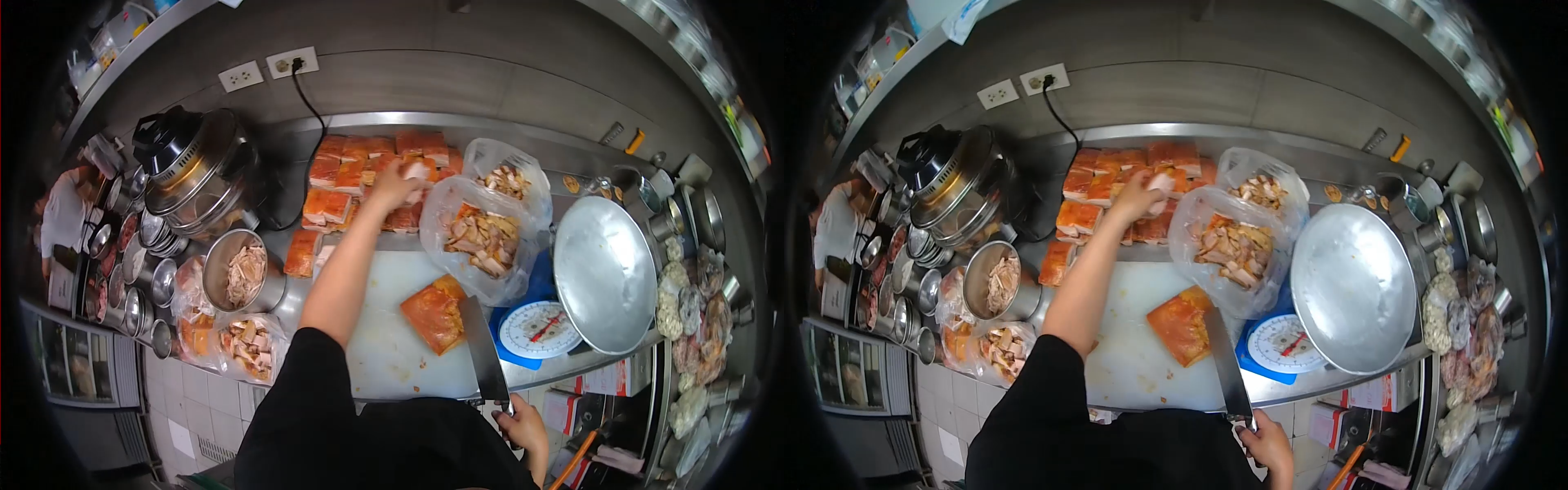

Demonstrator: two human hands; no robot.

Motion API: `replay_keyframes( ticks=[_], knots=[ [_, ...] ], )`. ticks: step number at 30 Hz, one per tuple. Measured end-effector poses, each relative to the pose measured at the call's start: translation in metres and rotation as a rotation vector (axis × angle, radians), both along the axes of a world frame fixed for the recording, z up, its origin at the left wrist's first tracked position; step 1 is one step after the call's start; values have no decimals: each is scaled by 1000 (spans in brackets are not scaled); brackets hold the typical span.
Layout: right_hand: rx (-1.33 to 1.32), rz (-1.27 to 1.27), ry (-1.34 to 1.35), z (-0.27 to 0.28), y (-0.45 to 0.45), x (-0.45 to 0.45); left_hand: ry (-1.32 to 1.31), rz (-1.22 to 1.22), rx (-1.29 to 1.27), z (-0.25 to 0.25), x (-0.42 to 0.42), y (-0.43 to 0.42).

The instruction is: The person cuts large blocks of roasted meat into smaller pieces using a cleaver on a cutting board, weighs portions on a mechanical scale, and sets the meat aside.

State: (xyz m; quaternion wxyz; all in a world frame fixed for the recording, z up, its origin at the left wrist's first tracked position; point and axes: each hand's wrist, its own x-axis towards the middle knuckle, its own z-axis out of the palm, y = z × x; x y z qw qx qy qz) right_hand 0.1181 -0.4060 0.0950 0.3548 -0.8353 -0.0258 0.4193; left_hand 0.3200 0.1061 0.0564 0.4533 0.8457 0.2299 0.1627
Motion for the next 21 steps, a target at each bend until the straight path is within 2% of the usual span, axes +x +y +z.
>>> replay_keyframes(
  ticks=[2,4,6,8,12,16,18,21],
  knots=[
    [-4,-19,9,7,11,-1,6,-33,-42,-5,16,8],
    [49,-85,3,8,15,-2,130,83,108,14,18,10],
    [39,-78,-8,12,18,-1,174,91,101,20,18,37],
    [35,-79,-21,11,19,0,185,345,274,33,14,62],
    [-13,-65,-28,5,17,3,295,522,422,48,8,119],
    [-25,-74,-34,5,20,4,429,493,508,32,18,158],
    [-22,-82,-33,6,21,4,439,483,475,22,25,166],
    [-34,-98,-32,13,28,0,441,496,582,1,35,175]
  ],
)
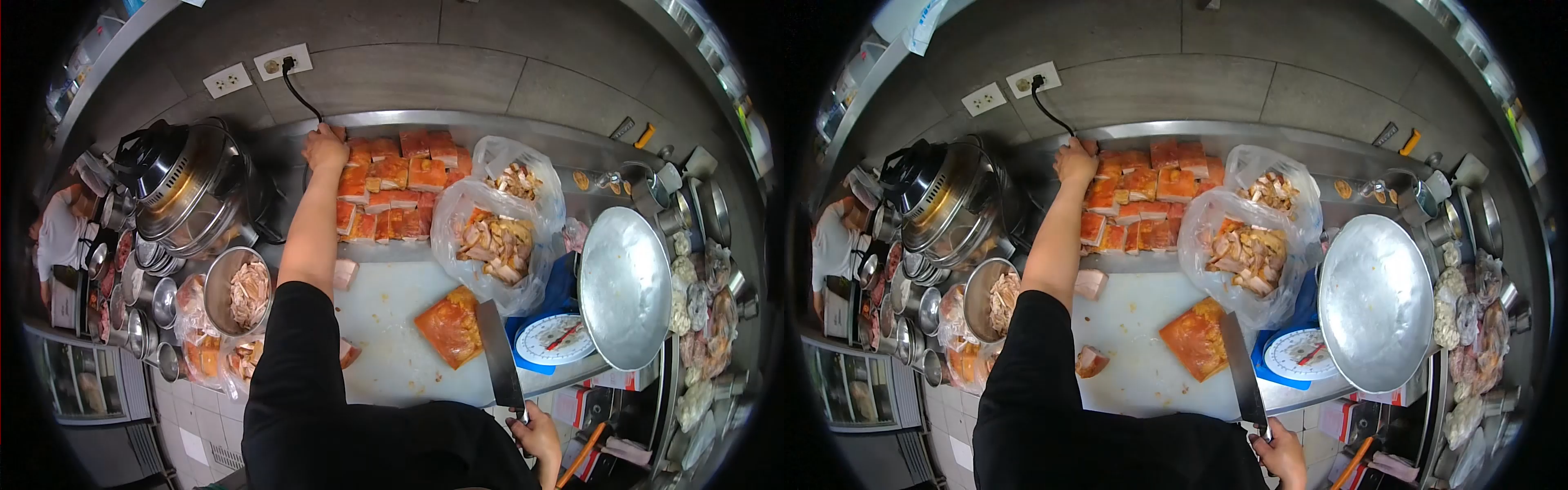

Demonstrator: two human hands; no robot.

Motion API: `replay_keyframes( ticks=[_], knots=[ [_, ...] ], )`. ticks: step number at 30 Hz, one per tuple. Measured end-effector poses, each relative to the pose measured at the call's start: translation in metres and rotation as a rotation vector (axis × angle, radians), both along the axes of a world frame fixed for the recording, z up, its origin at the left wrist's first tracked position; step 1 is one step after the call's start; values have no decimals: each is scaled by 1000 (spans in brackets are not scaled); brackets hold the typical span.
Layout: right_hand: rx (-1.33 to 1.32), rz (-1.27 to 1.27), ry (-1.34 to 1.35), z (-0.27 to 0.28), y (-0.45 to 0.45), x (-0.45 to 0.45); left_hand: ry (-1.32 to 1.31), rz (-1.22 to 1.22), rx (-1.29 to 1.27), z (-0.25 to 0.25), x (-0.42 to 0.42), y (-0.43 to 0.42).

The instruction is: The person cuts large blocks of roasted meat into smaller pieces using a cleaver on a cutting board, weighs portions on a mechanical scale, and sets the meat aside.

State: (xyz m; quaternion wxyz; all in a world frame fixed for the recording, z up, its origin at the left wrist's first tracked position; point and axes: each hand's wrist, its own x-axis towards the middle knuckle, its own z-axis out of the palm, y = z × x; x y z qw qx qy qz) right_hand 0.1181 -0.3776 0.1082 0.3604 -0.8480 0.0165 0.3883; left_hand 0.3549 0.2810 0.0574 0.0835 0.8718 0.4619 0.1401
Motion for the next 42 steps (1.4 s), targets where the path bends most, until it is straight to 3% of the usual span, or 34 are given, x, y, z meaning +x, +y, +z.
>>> replay_keyframes(
  ticks=[2,7,8,11,13,16,19,20,22,24,27,29,31,33,37,39,42],
  knots=[
    [-13,-11,-3,3,4,0,-35,39,31,-12,12,10],
    [-32,36,-53,10,2,-6,-11,-18,-180,34,-6,-2],
    [-21,34,-56,8,-1,-6,-20,-23,-117,40,-14,0],
    [-11,35,-79,3,-11,-6,-120,-113,-47,59,-54,9],
    [3,18,-91,4,-10,-4,-264,-321,2,65,-93,13],
    [90,-13,-69,-7,-17,1,-342,-526,-259,83,-177,-41],
    [221,3,-71,-21,-25,12,-348,-634,-473,68,-267,-114],
    [247,21,-63,-21,-27,16,-254,-617,-494,71,-297,-145],
    [321,66,-63,-26,-34,25,-148,-511,-644,19,-344,-164],
    [340,125,-58,-30,-39,34,16,-330,-558,13,-370,-229],
    [353,195,-61,-38,-46,47,-42,-372,-430,-55,-394,-260],
    [360,269,-30,-43,-48,54,-222,-172,-536,-64,-395,-274],
    [419,296,-19,-55,-55,61,-269,-136,-610,-70,-395,-277],
    [392,374,-20,-59,-58,65,-580,9,-974,-81,-393,-279],
    [382,389,-62,-55,-66,58,-614,87,-942,-79,-383,-282],
    [387,355,-29,-53,-72,49,-44,-80,-371,-76,-385,-269],
    [381,312,-33,-42,-67,33,-208,-155,-281,-67,-386,-259]
  ],
)
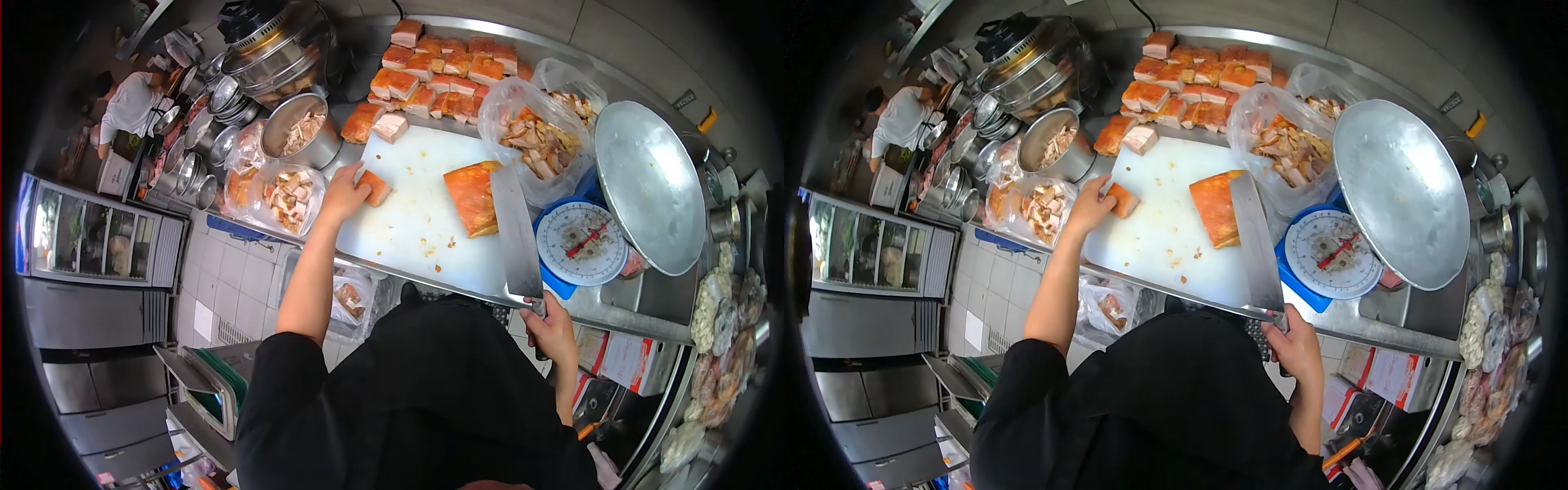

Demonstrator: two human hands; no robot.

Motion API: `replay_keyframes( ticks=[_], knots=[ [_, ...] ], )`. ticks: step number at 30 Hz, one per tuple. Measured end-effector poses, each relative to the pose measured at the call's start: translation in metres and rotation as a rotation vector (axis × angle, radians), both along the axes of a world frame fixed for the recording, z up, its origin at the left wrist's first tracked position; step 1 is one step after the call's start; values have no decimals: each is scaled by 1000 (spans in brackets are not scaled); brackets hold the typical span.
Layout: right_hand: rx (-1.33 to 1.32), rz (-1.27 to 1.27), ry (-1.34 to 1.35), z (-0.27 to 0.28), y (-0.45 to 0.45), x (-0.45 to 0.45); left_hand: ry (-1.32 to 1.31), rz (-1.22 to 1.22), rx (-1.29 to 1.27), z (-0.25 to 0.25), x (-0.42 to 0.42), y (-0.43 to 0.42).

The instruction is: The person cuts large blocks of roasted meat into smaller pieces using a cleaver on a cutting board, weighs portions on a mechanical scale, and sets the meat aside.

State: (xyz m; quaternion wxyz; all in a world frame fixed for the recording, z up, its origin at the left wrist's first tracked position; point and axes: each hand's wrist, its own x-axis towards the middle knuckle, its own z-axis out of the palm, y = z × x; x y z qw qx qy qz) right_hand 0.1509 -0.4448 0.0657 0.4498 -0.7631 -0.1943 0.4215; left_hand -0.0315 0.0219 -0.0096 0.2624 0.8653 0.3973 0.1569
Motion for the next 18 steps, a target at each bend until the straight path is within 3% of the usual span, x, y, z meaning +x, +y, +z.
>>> replay_keyframes(
  ticks=[1,3,7,9,12,18],
  knots=[
    [0,-5,-5,3,4,-5,-5,-5,0,8,-1,3],
    [-3,-2,-16,7,14,-17,-128,-371,79,19,-1,10],
    [-80,67,-74,17,43,-34,22,-496,-146,14,2,30],
    [-155,166,-155,20,60,-41,210,-415,-155,13,2,36],
    [-266,253,-212,3,84,-49,145,-293,-290,5,-2,27],
    [-379,396,-419,-26,105,-59,19,-179,-220,-10,2,10]
  ],
)
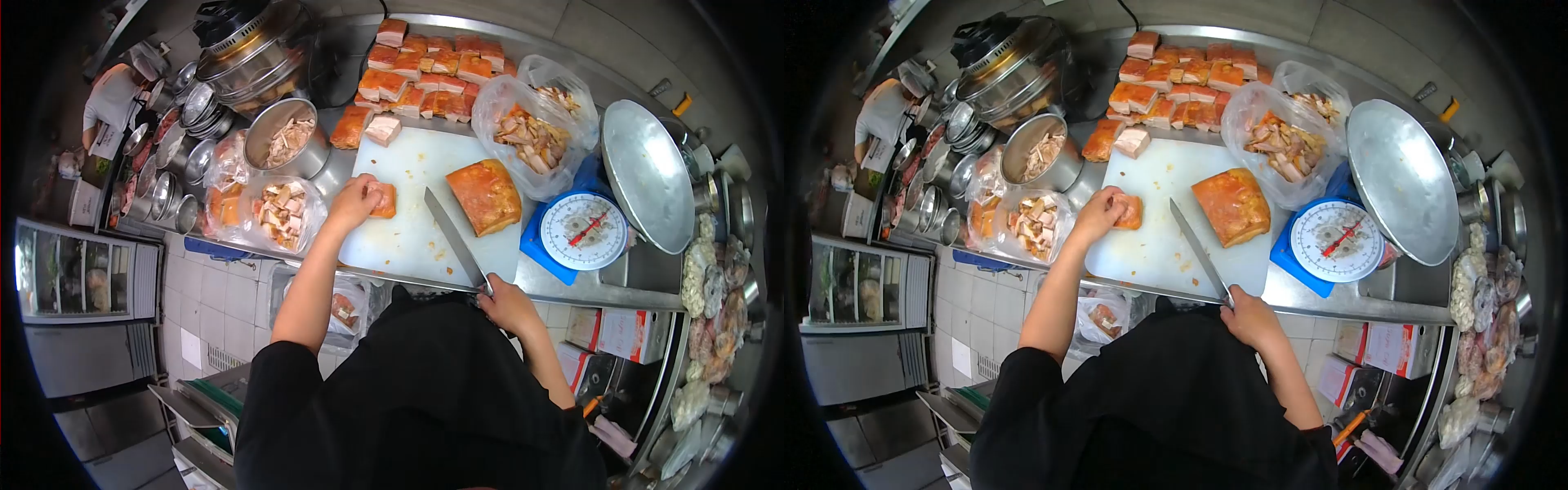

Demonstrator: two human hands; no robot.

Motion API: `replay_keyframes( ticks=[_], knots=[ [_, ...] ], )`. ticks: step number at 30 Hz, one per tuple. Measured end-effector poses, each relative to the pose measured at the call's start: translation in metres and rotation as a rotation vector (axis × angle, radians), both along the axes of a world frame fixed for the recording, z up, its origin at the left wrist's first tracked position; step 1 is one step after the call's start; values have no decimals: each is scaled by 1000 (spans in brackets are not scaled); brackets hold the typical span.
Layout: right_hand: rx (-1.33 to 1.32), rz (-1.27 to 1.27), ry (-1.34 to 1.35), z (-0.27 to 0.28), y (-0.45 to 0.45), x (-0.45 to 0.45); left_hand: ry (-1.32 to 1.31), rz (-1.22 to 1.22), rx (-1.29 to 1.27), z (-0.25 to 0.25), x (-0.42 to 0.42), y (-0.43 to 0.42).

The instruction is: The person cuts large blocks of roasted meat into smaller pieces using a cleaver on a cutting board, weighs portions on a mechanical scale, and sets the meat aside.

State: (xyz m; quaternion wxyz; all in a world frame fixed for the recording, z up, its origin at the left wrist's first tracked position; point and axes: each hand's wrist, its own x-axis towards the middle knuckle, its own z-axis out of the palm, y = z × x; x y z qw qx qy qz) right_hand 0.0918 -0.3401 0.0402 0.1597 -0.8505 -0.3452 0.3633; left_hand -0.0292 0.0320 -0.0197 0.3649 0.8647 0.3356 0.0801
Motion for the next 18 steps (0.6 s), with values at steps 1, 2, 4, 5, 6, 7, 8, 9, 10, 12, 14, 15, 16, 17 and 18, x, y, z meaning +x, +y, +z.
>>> replay_keyframes(
  ticks=[1,2,4,5,6,7,8,9,10,12,14,15,16,17,18],
  knots=[
    [-2,8,-4,2,1,-1,-3,-9,-5,-4,2,-3],
    [-2,13,-10,3,1,0,-36,51,34,-7,5,-6],
    [27,3,1,-2,-2,2,-76,97,68,-15,14,-7],
    [62,5,17,-4,-4,3,-78,112,107,-17,16,-5],
    [62,-6,7,0,-7,4,-82,129,149,-14,21,-5],
    [83,-31,28,5,-11,4,-93,122,148,-11,26,-5],
    [106,-54,50,12,-14,5,-70,116,214,-8,27,-7],
    [108,-58,44,24,-18,6,-44,112,281,-3,28,-11],
    [118,-163,51,40,-23,6,-48,108,282,-1,27,-21],
    [168,-316,7,41,-36,12,4,-81,576,2,28,-41],
    [172,-386,-7,38,-48,25,30,-53,613,-4,33,-35],
    [177,-455,-18,36,-54,32,59,-23,649,-4,38,-31],
    [245,-446,-92,27,-60,36,62,52,712,-3,46,-23],
    [247,-449,-96,26,-66,38,58,50,713,-4,58,-18],
    [247,-499,-33,37,-66,37,70,58,741,5,73,-18]
  ],
)
